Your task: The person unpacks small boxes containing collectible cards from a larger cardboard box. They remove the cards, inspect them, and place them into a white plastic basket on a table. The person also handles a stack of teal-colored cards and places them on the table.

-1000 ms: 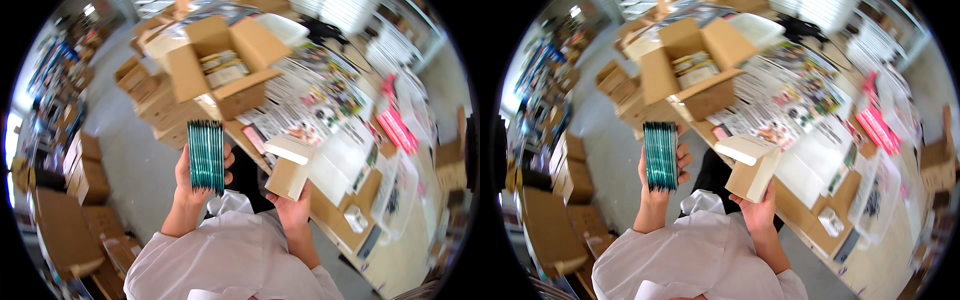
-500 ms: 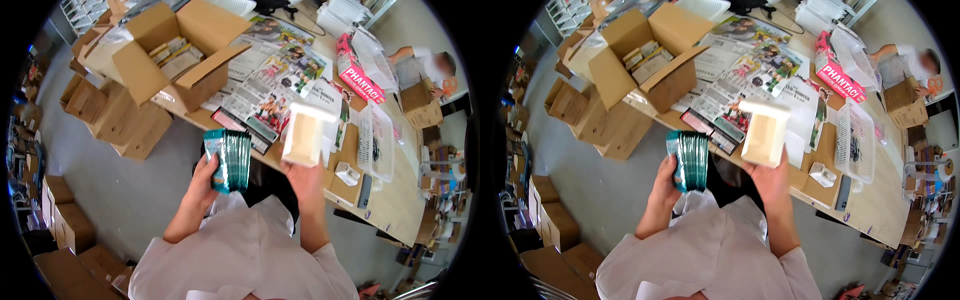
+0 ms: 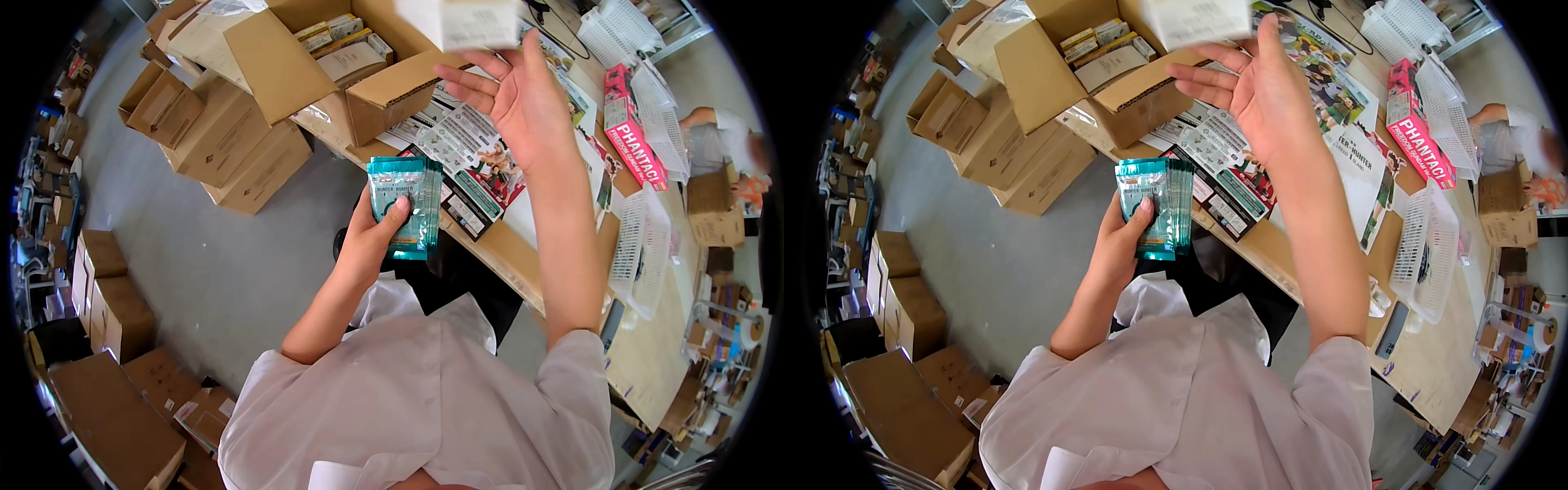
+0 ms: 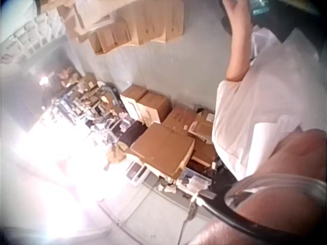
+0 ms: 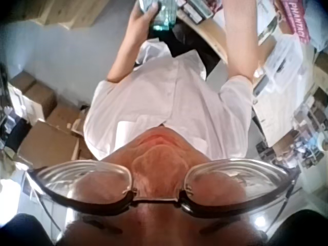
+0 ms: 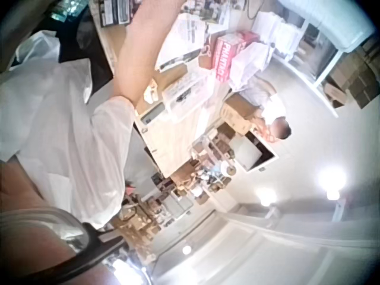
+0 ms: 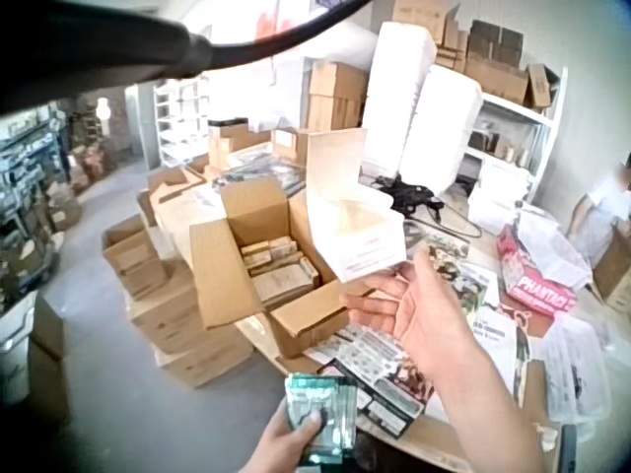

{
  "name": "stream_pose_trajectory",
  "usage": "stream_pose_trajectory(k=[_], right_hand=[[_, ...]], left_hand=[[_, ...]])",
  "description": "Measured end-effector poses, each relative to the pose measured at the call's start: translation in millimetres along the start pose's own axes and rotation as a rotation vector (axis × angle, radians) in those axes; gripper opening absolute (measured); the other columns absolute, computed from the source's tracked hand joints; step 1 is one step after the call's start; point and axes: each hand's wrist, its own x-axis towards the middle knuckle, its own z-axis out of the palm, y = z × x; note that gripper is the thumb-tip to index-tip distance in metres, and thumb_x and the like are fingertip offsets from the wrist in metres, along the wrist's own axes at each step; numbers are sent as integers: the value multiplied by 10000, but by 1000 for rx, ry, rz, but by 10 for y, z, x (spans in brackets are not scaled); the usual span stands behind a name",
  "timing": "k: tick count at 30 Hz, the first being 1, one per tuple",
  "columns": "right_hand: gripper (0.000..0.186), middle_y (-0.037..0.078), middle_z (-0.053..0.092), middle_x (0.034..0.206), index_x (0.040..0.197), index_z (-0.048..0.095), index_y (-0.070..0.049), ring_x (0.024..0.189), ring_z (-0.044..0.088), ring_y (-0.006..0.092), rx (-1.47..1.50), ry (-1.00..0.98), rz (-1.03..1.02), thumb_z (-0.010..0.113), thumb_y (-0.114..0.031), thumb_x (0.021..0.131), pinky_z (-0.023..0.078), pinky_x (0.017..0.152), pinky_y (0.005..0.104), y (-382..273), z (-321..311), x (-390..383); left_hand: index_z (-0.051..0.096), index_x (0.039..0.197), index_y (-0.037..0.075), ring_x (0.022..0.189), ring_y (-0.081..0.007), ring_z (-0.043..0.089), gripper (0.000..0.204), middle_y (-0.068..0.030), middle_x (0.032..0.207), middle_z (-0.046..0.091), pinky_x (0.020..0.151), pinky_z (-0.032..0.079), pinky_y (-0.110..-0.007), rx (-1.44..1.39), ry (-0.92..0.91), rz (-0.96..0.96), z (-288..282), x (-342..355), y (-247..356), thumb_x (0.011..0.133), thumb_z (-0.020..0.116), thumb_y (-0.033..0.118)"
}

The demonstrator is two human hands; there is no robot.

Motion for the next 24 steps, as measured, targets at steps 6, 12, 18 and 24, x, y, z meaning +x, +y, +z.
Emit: stream_pose_trajectory(k=[6, 12, 18, 24], right_hand=[[588, 264, 715, 1220, 1415, 544, 55, 1015, 771, 372, -62, 127, 84, 396, -454, 1160, 654, 857, 442, 386, -536, -740], [457, 183, 708, 1245, 1430, 563, 28, 1036, 734, 260, -167, 193, 135, 510, -320, 1139, 634, 858, 386, 981, -1030, -1763], [430, 102, 664, 1269, 1458, 514, 15, 1060, 652, 131, -143, 336, -56, 653, -118, 1075, 546, 891, 294, 1154, -1097, -2115], [444, 93, 673, 1188, 1435, 505, 41, 1003, 615, 98, -47, 505, -69, 684, -100, 1054, 506, 846, 264, 1168, -1454, -2361]], left_hand=[[421, 1543, 20, 1177, -191, 684, 528, -105, 1360, 642, 998, 587, -371, 51, 22, -6, 28, 36, -42, 1119, 593, 284], [427, 1557, 27, 1186, -172, 684, 533, -94, 1391, 631, 994, 585, -358, 52, -45, -87, 267, 208, -271, 1181, 386, 402], [483, 1518, -15, 1210, -152, 644, 611, -96, 1359, 645, 1038, 540, -330, 267, -226, -76, 846, 252, -658, 1177, 352, 475], [493, 1513, -7, 1225, -164, 646, 698, -102, 1369, 644, 1049, 542, -336, 329, -281, -255, 1286, 221, -912, 1157, 310, 564]])
